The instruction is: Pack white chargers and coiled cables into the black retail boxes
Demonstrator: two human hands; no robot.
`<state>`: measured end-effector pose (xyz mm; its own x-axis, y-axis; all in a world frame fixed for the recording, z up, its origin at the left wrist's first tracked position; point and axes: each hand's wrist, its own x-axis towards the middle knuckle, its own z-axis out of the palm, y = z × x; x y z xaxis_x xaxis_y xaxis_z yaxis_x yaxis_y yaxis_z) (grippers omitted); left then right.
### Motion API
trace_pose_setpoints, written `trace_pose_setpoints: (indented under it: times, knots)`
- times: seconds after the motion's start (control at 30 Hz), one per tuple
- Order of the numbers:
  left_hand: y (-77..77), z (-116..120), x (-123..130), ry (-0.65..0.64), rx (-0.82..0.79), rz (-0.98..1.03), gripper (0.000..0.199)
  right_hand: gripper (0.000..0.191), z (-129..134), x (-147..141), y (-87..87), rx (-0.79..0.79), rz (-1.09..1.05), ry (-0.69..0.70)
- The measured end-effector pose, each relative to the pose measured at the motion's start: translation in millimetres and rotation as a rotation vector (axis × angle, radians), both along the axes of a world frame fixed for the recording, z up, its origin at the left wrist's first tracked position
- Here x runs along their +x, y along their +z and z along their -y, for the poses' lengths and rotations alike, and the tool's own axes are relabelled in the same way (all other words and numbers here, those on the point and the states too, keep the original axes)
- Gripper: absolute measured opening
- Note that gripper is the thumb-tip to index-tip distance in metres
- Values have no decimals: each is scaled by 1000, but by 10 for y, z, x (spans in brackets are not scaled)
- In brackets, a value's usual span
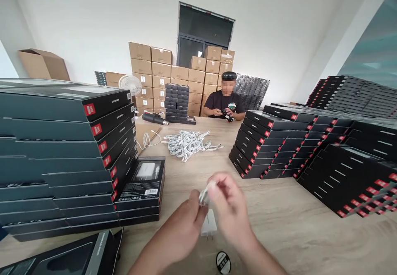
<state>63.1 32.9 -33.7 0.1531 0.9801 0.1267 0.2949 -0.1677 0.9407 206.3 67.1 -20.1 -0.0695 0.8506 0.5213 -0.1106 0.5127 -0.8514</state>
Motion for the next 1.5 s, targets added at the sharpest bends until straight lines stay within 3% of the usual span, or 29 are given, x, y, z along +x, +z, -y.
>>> trace_pose_setpoints:
  times: [0.07, 0.13, 0.3, 0.37, 0.5, 0.63, 0.7, 0.77, 0.93, 1.07, 1.17, 1.27, 1.4, 1.5]
  knots:
    - [18, -17, -5, -8, -62, -75, 16, 23, -145, 16, -37, -159, -252, -52]
    - [39, -32, -13, -19, -69, -78, 16, 28, -264, 30, -84, -268, -361, -16]
    - [67, -39, 33, -81, -34, 33, 25, 44, -199, -53, -155, -432, -42, 390]
    - [68, -52, 64, -107, -90, 113, 32, 44, -140, -109, -160, -510, -54, 451]
    - [76, -96, 78, -118, -150, 186, 38, 43, -174, -138, -130, -556, -346, 344]
    - [86, -74, -2, 60, -44, -103, 46, 40, -358, -14, -120, -522, -576, 244]
    - [75, -28, -59, 138, -50, -296, 49, 40, -477, 88, -156, -520, -587, 166]
    - [48, 29, -101, 133, -107, -426, 50, 41, -594, 186, -214, -556, -551, 86]
    - [-59, 137, -47, 60, -232, -515, 34, 43, -772, 273, -360, -619, -491, 3]
    - [-168, 88, 51, 216, -136, -575, 26, 41, -822, 236, -467, -641, -507, -2]
    - [-239, -21, 60, 236, -61, -604, 28, 42, -879, 256, -546, -697, -502, -45]
    - [-274, -118, 63, 225, -27, -477, 25, 45, -919, 288, -576, -713, -517, -95]
    - [-286, -165, 177, 356, -157, 139, 12, 47, -836, 235, -487, -692, -534, -30]
    - [-291, -160, 284, 400, -280, 589, 47, 49, -711, 141, -374, -657, -547, 69]
